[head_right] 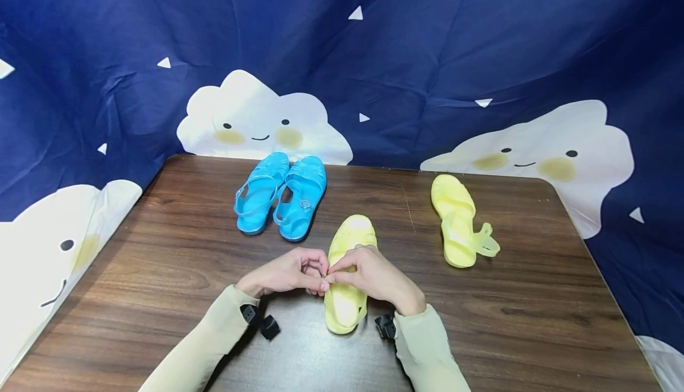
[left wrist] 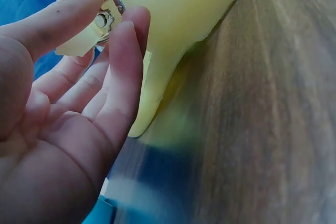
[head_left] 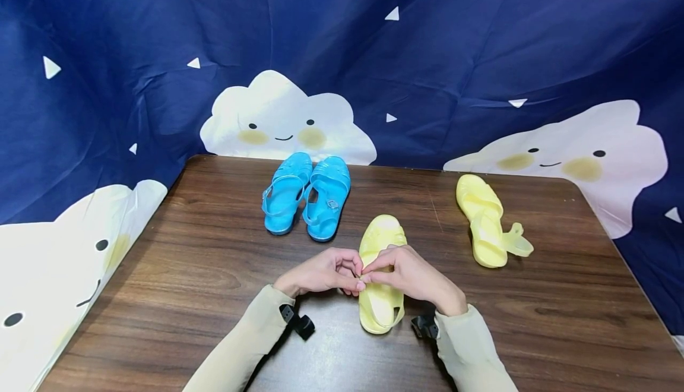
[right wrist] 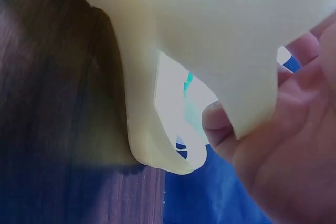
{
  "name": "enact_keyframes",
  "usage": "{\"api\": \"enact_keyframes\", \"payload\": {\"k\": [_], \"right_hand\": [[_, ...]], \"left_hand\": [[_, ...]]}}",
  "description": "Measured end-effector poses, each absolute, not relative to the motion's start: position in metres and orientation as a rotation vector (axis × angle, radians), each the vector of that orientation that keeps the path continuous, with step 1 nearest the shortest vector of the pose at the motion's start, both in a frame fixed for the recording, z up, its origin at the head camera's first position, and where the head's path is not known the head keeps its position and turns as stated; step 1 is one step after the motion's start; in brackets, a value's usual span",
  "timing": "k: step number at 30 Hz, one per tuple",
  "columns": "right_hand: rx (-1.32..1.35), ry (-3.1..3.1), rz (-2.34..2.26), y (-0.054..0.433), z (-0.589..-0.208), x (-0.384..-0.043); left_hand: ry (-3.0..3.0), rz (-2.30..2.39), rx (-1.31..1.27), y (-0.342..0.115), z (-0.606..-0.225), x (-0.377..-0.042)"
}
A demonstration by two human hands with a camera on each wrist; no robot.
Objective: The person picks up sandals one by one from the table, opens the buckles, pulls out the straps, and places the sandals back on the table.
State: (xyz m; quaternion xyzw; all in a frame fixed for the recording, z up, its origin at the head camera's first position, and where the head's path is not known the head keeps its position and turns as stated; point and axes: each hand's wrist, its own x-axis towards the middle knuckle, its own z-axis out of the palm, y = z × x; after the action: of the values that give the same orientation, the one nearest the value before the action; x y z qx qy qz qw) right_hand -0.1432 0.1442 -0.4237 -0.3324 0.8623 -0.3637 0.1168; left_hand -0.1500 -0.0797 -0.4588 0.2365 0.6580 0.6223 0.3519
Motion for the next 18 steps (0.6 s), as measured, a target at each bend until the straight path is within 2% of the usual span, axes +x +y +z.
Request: {"api": "enact_keyframes", "payload": {"k": [18], "right_hand": [[-0.982,2.585,-1.082,0.1419,-0.4257,-0.1430]], "left_hand": [[1.706,1.578,0.656,-0.0819,-0.4600,-0.1514]]}}
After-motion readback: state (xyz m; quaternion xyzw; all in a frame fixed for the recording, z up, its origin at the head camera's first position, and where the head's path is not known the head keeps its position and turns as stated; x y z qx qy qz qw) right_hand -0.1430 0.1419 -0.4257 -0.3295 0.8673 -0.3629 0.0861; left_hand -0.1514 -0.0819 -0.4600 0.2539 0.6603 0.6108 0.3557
